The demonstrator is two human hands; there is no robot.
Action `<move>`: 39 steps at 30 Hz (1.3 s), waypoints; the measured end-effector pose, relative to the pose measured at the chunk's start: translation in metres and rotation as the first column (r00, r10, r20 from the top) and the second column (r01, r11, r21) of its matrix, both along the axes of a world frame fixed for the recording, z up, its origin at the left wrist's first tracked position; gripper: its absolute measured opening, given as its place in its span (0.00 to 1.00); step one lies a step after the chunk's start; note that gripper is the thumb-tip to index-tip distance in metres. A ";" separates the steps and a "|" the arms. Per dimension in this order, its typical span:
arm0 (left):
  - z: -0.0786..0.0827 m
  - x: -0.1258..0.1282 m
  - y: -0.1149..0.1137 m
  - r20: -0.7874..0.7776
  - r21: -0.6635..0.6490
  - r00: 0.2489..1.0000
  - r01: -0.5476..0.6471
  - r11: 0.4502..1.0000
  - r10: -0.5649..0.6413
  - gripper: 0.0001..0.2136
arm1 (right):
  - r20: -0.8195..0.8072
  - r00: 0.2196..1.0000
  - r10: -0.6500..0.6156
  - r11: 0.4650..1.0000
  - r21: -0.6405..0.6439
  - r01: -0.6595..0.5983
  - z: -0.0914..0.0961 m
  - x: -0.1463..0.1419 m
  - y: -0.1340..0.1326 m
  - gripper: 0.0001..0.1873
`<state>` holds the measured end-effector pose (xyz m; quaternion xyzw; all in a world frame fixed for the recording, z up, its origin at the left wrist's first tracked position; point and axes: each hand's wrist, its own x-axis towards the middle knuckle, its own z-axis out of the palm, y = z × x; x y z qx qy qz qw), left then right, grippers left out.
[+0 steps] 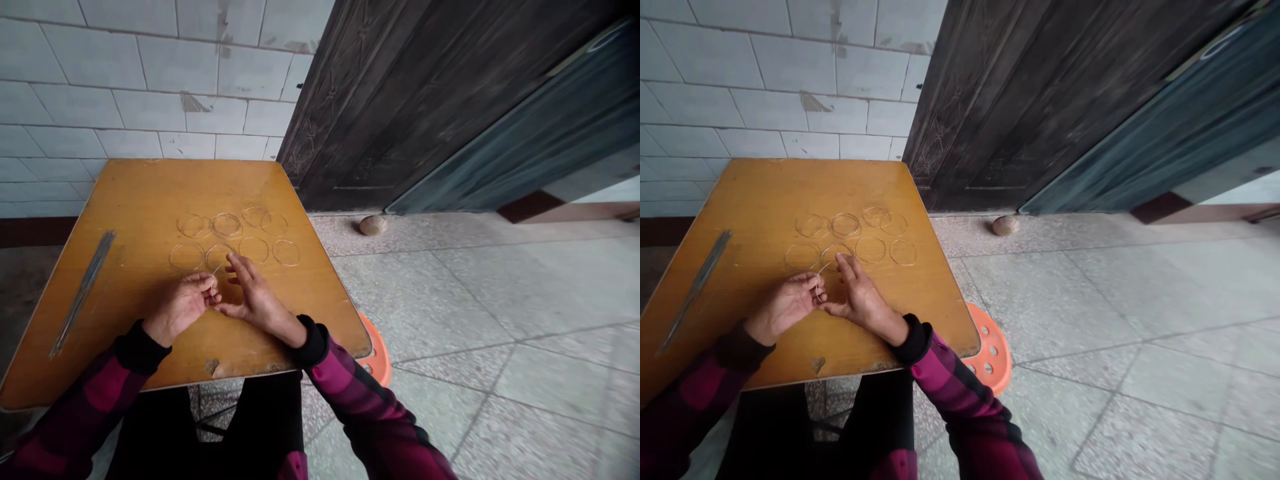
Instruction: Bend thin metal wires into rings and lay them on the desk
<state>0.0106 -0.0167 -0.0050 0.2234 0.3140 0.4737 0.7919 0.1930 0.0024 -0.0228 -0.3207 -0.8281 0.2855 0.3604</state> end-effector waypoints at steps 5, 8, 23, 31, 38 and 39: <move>-0.002 -0.001 0.000 -0.032 0.007 0.999 -0.014 1.000 0.014 0.07 | 0.053 0.998 -0.046 0.998 0.037 0.044 -0.001 0.001 0.000 0.47; -0.004 -0.001 0.000 -0.037 0.011 0.999 -0.021 1.000 0.022 0.07 | 0.081 0.995 -0.061 0.997 0.047 0.057 0.000 0.002 -0.001 0.44; -0.011 -0.002 0.002 -0.050 0.017 0.998 -0.042 0.999 0.043 0.07 | 0.094 0.993 -0.075 0.996 0.063 0.069 0.002 0.002 -0.004 0.44; -0.009 0.000 0.001 -0.048 0.001 0.998 -0.036 0.999 0.036 0.08 | 0.054 0.998 -0.033 0.999 0.037 0.031 0.001 0.000 -0.003 0.50; -0.011 0.000 0.001 -0.039 0.005 0.999 -0.017 1.000 0.017 0.07 | 0.054 0.998 -0.033 0.999 0.019 0.032 -0.003 -0.002 -0.004 0.50; -0.011 0.000 0.001 -0.037 0.008 0.999 -0.017 1.000 0.017 0.07 | 0.056 0.998 -0.038 0.999 0.018 0.037 -0.003 -0.002 -0.004 0.50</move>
